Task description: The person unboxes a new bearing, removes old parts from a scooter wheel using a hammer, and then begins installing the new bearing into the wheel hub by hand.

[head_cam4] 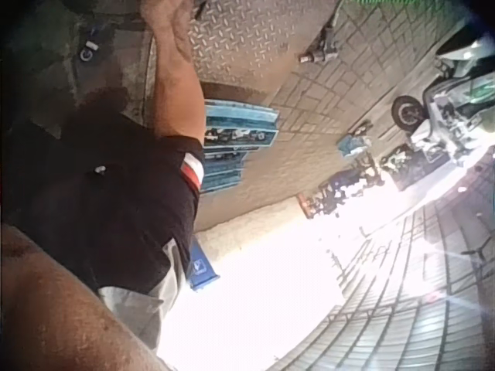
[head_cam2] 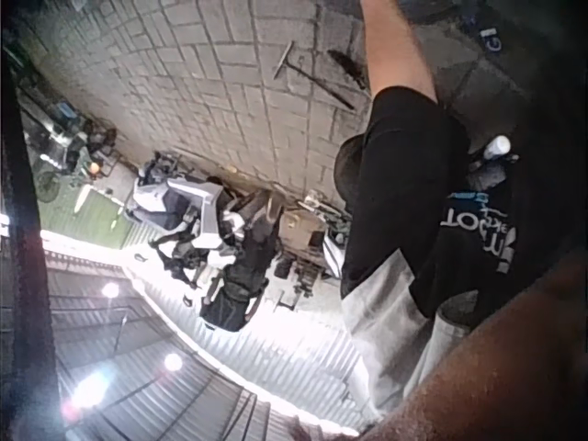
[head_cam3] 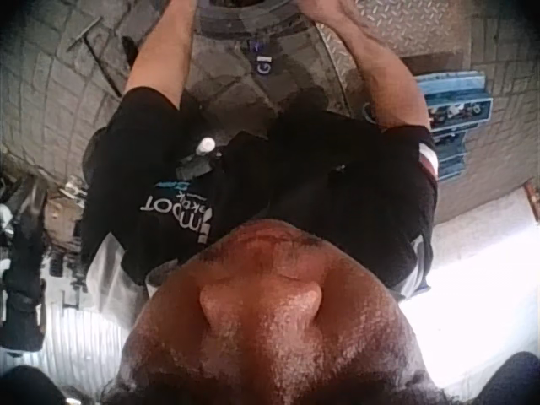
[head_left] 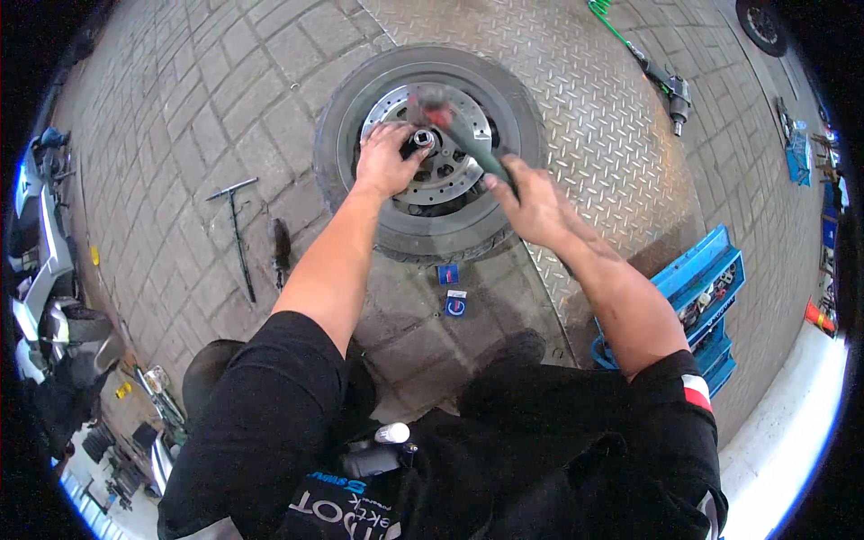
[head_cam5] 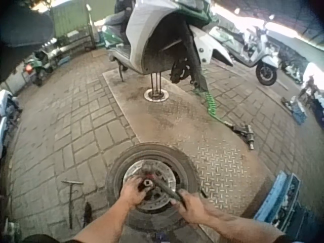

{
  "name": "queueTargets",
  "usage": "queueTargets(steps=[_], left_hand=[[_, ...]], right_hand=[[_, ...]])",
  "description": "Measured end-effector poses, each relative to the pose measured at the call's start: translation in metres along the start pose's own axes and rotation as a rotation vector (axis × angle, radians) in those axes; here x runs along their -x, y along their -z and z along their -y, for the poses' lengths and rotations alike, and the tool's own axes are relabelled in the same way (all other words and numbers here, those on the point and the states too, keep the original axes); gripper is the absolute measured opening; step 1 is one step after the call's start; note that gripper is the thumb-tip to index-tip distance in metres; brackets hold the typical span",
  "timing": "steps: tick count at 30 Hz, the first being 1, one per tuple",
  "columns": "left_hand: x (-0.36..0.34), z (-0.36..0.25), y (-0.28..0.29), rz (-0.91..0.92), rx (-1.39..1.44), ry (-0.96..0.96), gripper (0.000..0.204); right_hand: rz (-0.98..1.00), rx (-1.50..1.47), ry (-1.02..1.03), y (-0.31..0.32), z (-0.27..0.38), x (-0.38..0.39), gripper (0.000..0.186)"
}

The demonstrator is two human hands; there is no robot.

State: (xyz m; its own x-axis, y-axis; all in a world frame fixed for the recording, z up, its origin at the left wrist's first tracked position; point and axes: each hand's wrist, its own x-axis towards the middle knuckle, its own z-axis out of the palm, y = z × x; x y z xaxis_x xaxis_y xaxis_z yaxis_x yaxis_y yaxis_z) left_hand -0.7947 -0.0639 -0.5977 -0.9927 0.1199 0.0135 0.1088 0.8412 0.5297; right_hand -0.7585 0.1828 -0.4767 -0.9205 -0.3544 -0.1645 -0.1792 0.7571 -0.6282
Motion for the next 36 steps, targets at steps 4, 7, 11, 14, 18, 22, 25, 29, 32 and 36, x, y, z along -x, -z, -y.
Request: queueTargets(steps=[4, 7, 11, 14, 18, 22, 25, 29, 32, 36], left_hand=[[0.0, 0.004, 0.004, -0.037, -0.014, -0.027, 0.046], [0.002, 0.005, 0.004, -0.083, -0.008, -0.05, 0.044], [-0.001, -0.005, 0.004, -0.025, -0.018, -0.013, 0.042], [0.002, -0.01, 0.005, -0.073, 0.007, -0.026, 0.036], [0.004, 0.002, 0.008, -0.064, 0.011, -0.048, 0.043], [0.007, 0.0, 0.002, -0.07, -0.025, -0.032, 0.044], [0.001, -0.003, 0.003, -0.041, -0.037, -0.047, 0.044], [0.002, -0.006, 0.01, 0.037, -0.066, 0.001, 0.046], [0.007, -0.002, 0.007, -0.024, -0.086, -0.007, 0.044], [0.007, -0.006, 0.01, 0.008, 0.034, 0.031, 0.037]], right_hand=[[0.026, -0.092, -0.006, 0.02, 0.022, 0.006, 0.036], [-0.123, -0.137, 0.152, 0.019, 0.022, 0.005, 0.033], [0.006, -0.08, 0.058, -0.008, -0.013, 0.0, 0.033], [0.077, 0.023, -0.068, -0.013, -0.013, 0.005, 0.034], [0.013, -0.099, 0.08, 0.026, 0.022, -0.003, 0.038], [-0.084, -0.059, 0.131, 0.015, 0.012, 0.006, 0.037], [0.189, 0.194, -0.057, -0.011, -0.013, -0.01, 0.034], [0.058, 0.091, -0.041, 0.01, 0.009, 0.001, 0.03], [-0.082, -0.014, 0.136, 0.004, 0.007, 0.009, 0.028], [0.125, 0.03, -0.063, -0.009, 0.013, -0.001, 0.029]])
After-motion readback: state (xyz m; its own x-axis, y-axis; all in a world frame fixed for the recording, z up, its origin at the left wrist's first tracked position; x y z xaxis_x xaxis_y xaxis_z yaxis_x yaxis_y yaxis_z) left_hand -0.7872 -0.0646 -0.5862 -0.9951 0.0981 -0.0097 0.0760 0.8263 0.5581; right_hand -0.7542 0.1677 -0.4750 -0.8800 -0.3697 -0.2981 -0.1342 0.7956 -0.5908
